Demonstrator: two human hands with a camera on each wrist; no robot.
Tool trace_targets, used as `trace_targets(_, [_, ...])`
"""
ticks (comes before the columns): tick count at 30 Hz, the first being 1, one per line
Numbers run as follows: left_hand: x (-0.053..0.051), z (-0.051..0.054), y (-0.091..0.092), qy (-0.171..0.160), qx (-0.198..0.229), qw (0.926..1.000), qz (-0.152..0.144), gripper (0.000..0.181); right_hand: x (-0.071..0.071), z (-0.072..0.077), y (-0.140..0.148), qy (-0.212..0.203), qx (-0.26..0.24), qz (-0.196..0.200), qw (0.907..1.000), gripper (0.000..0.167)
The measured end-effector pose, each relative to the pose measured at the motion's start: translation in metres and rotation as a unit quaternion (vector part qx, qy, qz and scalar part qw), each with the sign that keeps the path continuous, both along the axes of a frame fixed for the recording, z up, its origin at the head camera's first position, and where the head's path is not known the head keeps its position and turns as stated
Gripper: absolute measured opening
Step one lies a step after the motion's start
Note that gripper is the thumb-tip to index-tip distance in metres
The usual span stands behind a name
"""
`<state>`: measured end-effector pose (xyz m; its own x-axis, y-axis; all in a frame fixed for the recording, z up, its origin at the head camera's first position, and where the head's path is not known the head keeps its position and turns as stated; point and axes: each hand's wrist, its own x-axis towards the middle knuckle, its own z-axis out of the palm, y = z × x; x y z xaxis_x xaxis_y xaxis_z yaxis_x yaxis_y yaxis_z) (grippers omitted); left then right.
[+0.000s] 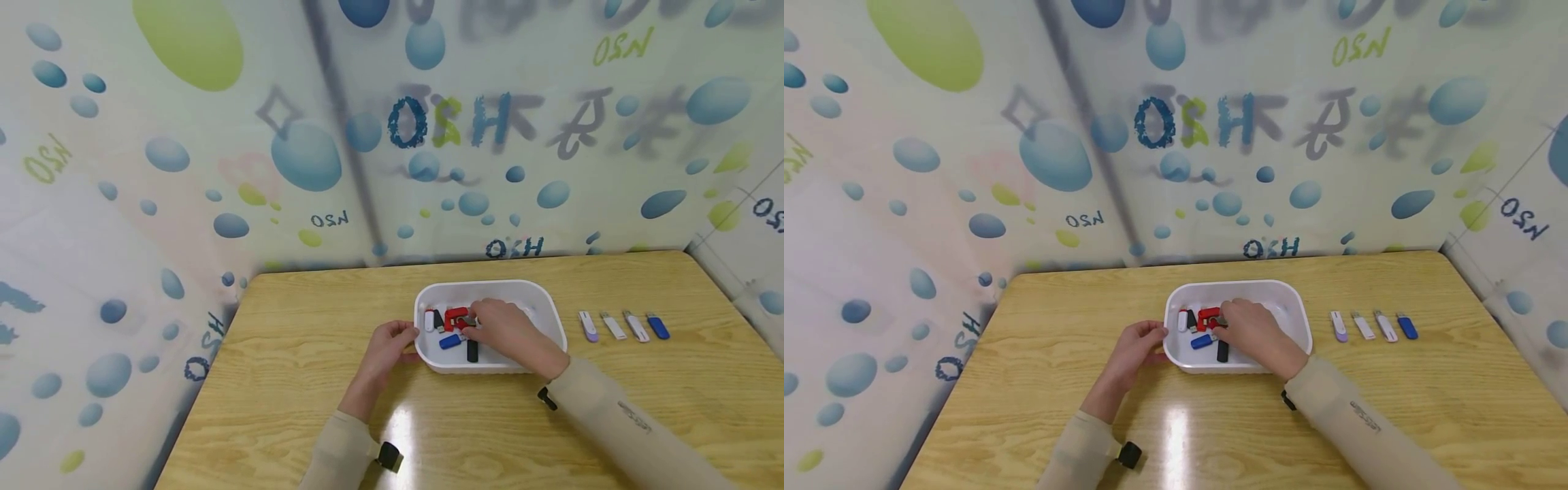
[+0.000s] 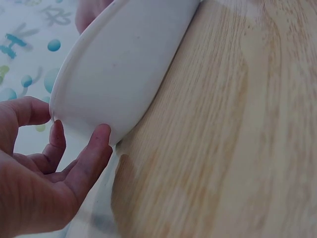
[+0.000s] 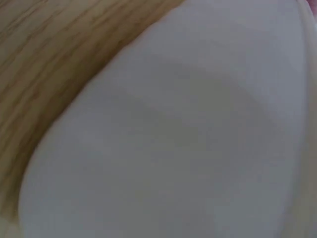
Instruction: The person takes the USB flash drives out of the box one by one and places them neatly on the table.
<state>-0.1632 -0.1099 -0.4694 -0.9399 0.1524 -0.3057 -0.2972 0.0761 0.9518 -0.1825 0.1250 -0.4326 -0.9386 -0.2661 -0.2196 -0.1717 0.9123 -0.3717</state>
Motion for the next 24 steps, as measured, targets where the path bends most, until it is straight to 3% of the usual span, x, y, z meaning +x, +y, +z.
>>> trace_targets(11, [0.000,0.000,0.000,0.007,-0.004,1.0000,0.001,0.035,-0.003,-0.012,-0.008,0.003,0.008,0.012,0.9999,0.022])
trace_targets(24, [0.000,0.000,0.001,0.009,-0.004,1.0000,0.001,0.034,-0.001,-0.014,-0.008,0.016,-0.007,0.016,0.9997,0.021])
